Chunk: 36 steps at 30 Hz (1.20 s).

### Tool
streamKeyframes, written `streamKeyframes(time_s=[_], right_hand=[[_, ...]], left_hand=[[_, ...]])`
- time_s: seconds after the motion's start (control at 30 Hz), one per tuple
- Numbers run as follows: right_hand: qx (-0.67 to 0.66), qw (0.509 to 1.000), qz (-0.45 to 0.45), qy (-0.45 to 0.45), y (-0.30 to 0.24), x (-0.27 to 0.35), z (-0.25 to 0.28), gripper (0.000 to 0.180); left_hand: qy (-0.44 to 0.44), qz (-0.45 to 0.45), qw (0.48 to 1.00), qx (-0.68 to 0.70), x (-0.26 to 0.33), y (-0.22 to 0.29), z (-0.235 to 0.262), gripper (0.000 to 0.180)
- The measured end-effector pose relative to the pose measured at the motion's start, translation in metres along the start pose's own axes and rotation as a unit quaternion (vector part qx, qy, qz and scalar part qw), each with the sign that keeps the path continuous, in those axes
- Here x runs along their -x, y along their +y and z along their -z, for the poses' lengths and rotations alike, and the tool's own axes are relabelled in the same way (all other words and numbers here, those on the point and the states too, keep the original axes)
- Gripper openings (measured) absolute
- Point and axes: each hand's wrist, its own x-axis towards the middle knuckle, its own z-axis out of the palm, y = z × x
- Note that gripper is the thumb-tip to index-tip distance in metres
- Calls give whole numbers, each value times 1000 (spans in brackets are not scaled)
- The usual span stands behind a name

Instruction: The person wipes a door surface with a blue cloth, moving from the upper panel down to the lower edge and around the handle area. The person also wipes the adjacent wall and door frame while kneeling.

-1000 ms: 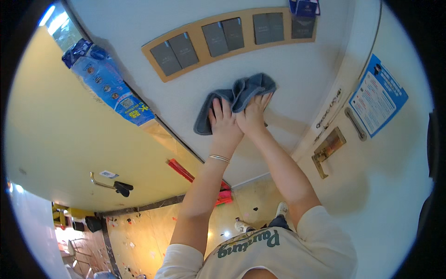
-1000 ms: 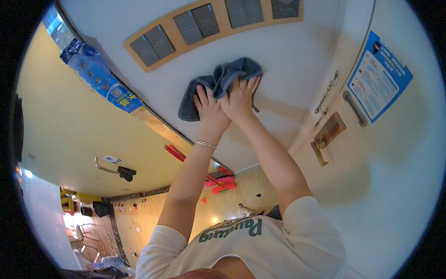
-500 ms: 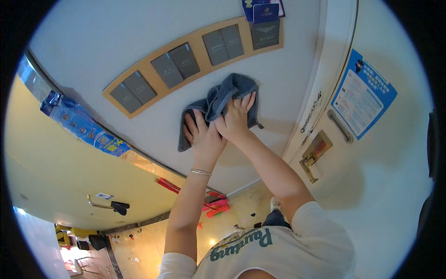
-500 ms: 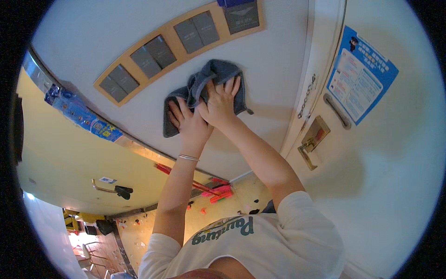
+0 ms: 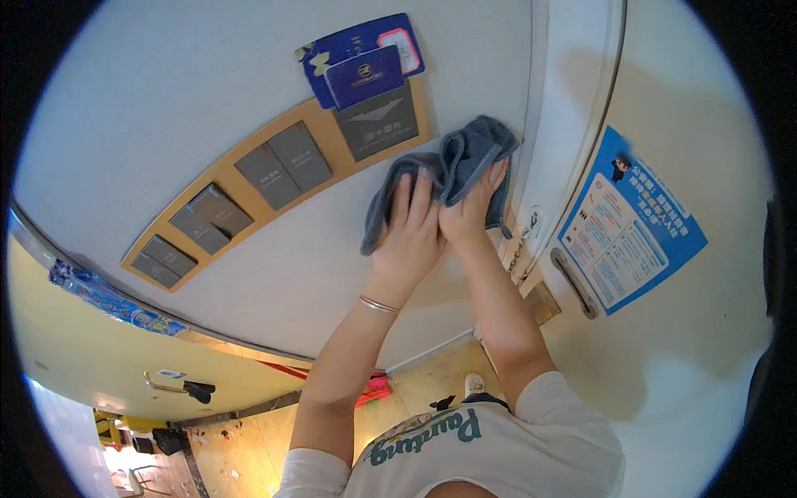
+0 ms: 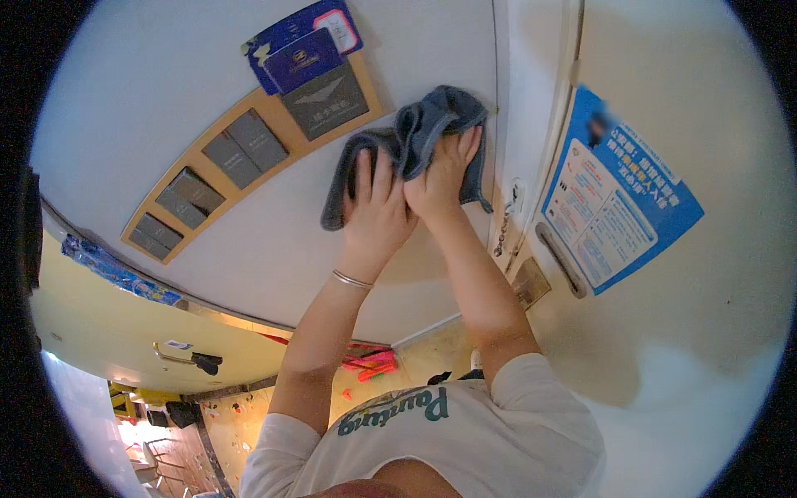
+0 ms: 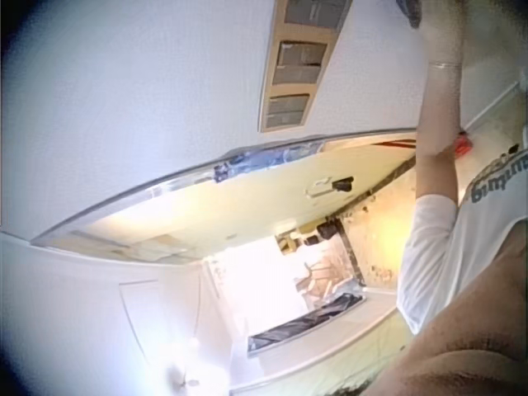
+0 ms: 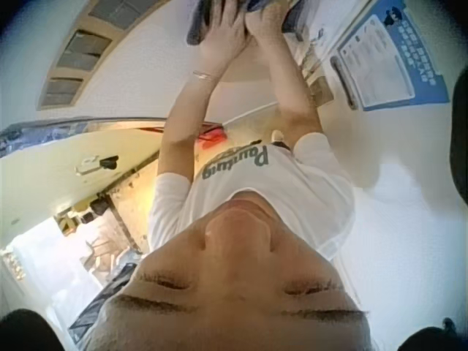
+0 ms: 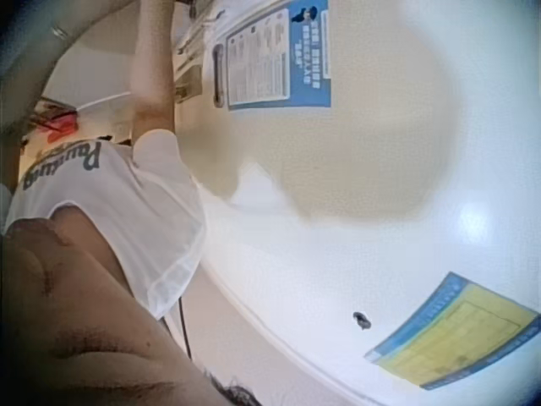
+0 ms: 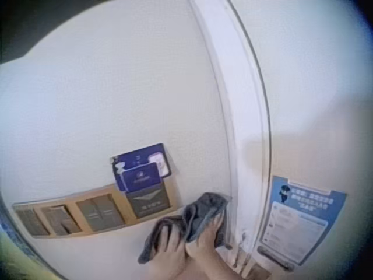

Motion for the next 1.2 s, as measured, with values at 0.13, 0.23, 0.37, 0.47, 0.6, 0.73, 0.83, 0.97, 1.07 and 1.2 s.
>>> streamKeyframes(time_s=[0.13,0.23,0.37,0.47,0.6,0.73,0.83,0.97,1.07,1.2], right_hand=[[-53,998,-11,37,8,-44,12,48],[-48,996,71,36,1,-82,16,57],[-34,991,104,79,0,-108,14,56],[-41,995,81,50,9,-92,17,54],[-21,999,15,26,29,-31,13,57],[4,995,-104,9,47,77,-3,62],[64,985,-145,-67,84,184,-11,68],[9,950,-305,-67,81,263,-5,55],[-93,916,-385,64,62,261,-22,53],[32,983,-163,-74,27,149,-11,62]], left_hand=[[45,12,998,35,-29,17,0,51],[61,24,996,65,-39,18,1,59],[73,22,994,73,-54,23,5,63],[63,15,998,21,-45,25,-3,62],[11,-24,1000,3,0,25,-24,59],[-128,-107,986,-21,74,27,-44,46],[-217,-88,967,101,135,32,-73,47],[-309,20,916,256,178,32,-75,46],[-296,33,921,250,175,29,-66,48],[-194,137,960,145,117,18,-31,50]])
